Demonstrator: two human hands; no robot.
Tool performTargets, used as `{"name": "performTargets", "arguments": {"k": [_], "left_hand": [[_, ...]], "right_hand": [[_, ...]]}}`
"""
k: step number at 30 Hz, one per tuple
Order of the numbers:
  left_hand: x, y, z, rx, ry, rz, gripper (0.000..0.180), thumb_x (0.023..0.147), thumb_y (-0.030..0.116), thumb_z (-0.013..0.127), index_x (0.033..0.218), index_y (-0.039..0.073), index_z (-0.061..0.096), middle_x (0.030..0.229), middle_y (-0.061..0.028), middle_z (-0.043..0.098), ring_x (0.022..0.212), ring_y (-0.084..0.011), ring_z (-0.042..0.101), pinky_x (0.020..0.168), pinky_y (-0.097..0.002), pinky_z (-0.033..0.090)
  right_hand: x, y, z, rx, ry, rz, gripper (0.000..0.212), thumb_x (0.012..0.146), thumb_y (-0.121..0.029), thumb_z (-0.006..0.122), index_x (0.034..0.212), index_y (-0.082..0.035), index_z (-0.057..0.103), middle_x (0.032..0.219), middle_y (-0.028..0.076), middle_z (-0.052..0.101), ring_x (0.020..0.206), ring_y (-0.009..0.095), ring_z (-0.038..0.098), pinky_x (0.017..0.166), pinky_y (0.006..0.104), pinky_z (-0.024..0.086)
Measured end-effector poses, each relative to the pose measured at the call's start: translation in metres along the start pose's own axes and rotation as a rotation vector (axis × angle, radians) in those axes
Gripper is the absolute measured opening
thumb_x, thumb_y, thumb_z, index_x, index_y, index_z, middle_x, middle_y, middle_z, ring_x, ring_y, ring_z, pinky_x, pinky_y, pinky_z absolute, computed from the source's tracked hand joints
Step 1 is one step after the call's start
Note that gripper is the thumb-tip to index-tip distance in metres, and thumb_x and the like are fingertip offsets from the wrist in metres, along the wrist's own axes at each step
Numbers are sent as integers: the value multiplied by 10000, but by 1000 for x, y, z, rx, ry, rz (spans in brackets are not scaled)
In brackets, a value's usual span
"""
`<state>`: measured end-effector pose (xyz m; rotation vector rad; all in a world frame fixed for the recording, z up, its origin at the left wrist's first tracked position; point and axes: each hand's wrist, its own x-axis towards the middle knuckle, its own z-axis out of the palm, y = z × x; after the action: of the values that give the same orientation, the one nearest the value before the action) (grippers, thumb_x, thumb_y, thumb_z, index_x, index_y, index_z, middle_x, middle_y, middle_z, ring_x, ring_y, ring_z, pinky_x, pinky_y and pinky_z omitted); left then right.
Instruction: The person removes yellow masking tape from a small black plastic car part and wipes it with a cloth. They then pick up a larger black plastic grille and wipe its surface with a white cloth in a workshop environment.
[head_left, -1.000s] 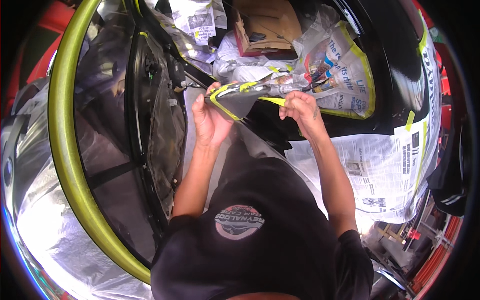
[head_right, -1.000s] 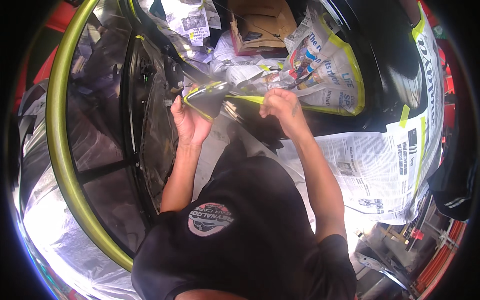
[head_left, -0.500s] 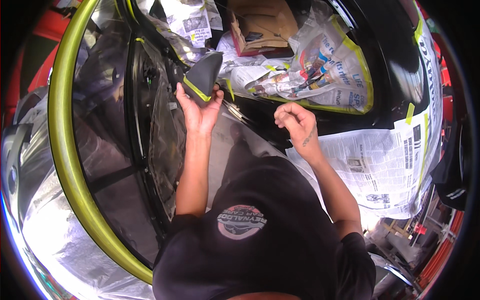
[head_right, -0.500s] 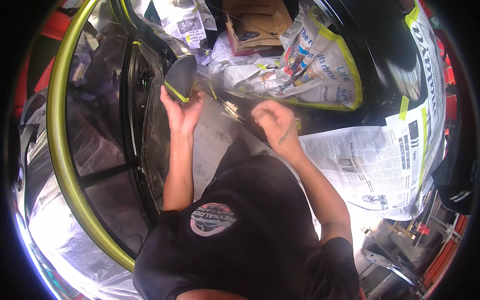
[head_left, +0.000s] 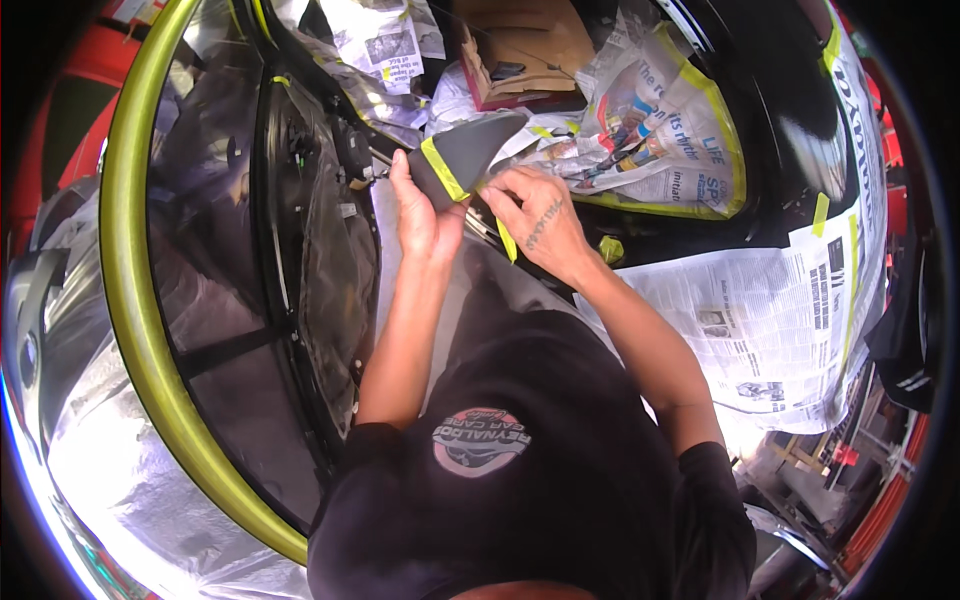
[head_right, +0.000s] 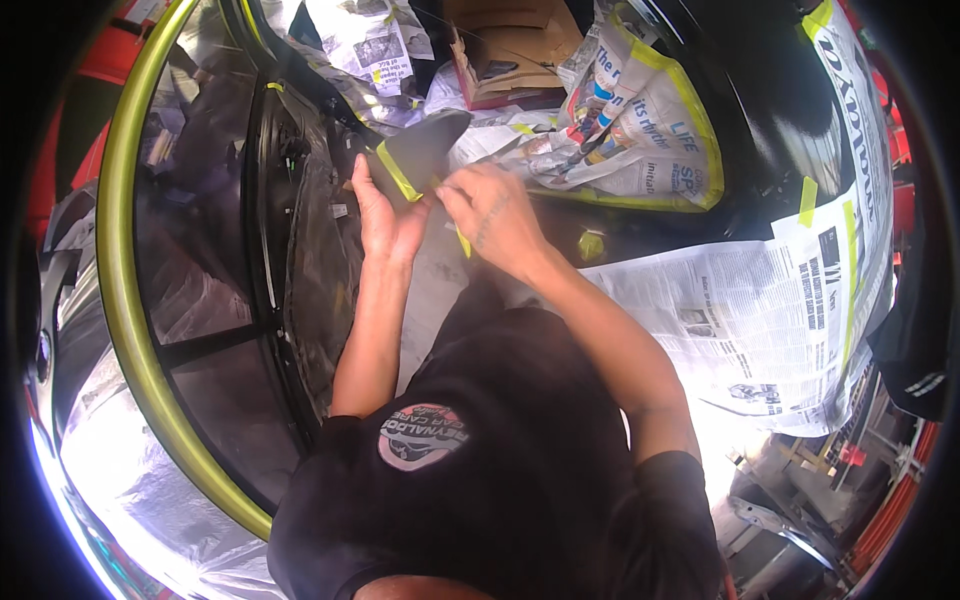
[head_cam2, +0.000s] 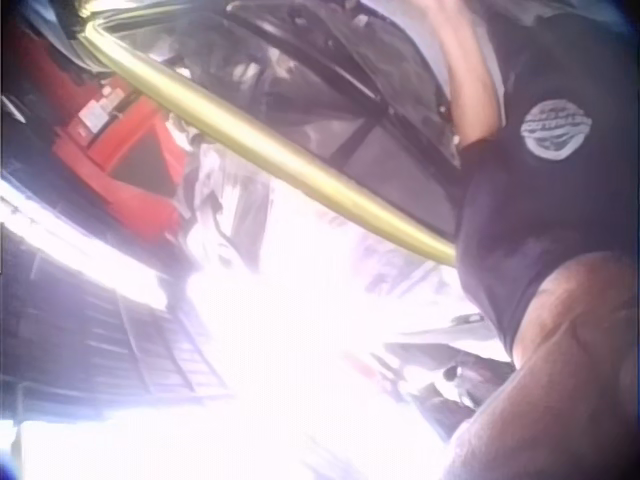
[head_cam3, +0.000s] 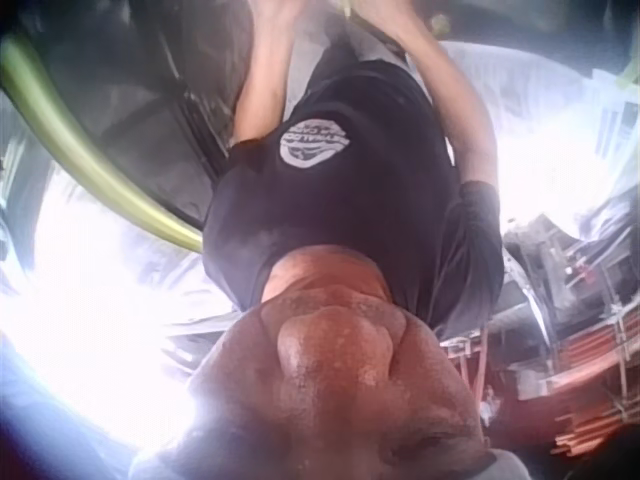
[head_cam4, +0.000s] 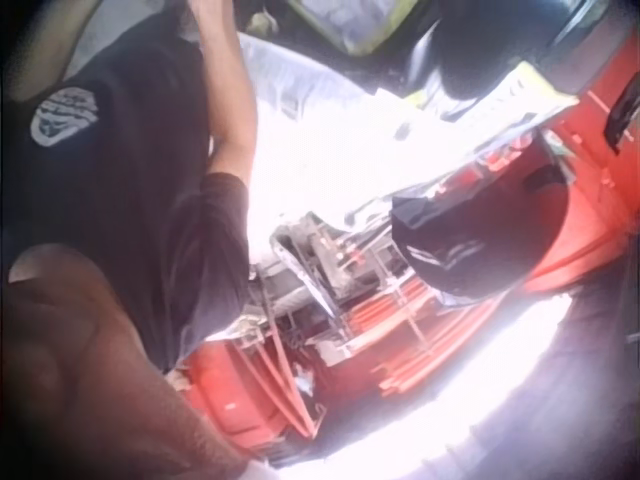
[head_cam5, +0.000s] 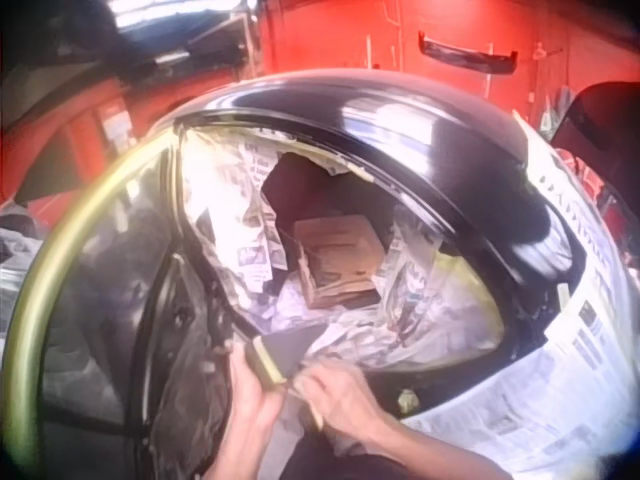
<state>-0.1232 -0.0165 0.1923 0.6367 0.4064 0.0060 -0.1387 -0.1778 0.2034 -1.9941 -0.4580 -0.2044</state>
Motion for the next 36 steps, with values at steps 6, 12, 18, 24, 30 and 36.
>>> {"name": "performTargets", "arguments": {"k": [6, 12, 18, 24, 30, 36], "left_hand": [[31, -2, -27, 20, 94, 228, 447, 1075, 499, 547, 1160, 69, 638, 1120, -53, 679, 1075, -215, 640, 975, -383, 508], [29, -15, -33, 335, -1, 671, 354, 1028, 332, 705, 1167, 38, 566, 1124, -102, 692, 1005, -145, 621, 950, -321, 500], [29, -16, -42, 613, -77, 816, 465, 980, 389, 713, 1210, 19, 550, 1171, -138, 700, 1057, -199, 636, 985, -351, 497], [16, -9, -42, 661, -179, 848, 449, 932, 351, 747, 1196, 28, 578, 1171, -106, 692, 1091, -194, 603, 1027, -360, 461], [12, -12, -50, 644, -274, 772, 486, 895, 297, 799, 1217, 47, 534, 1206, -130, 648, 1100, -199, 576, 1027, -364, 455], [-3, -15, -52, 625, -319, 732, 532, 870, 328, 821, 1205, 49, 515, 1214, -146, 638, 1118, -205, 576, 1035, -370, 455]], "right_hand": [[-36, -29, 1, 155, -165, 344, 183, 957, -141, 732, 911, 35, 733, 698, 65, 675, 621, 68, 577, 582, 287, 466], [-35, -45, -18, 298, -180, 420, 177, 946, -129, 738, 883, 35, 721, 732, 18, 680, 663, 49, 575, 608, 265, 463], [-24, -55, -44, 451, -159, 516, 178, 948, -159, 702, 851, -10, 707, 746, 5, 675, 673, 43, 557, 630, 239, 422], [-3, -57, -74, 523, -193, 566, 174, 917, -176, 668, 854, -22, 718, 761, 3, 669, 708, 62, 588, 641, 259, 449], [6, -62, -83, 538, -161, 533, 171, 893, -175, 630, 832, -26, 690, 761, 14, 664, 680, 77, 570, 651, 245, 433], [19, -45, -80, 648, -91, 434, 201, 893, -186, 602, 837, -3, 666, 916, 76, 702, 799, 110, 598, 745, 260, 457]]}}
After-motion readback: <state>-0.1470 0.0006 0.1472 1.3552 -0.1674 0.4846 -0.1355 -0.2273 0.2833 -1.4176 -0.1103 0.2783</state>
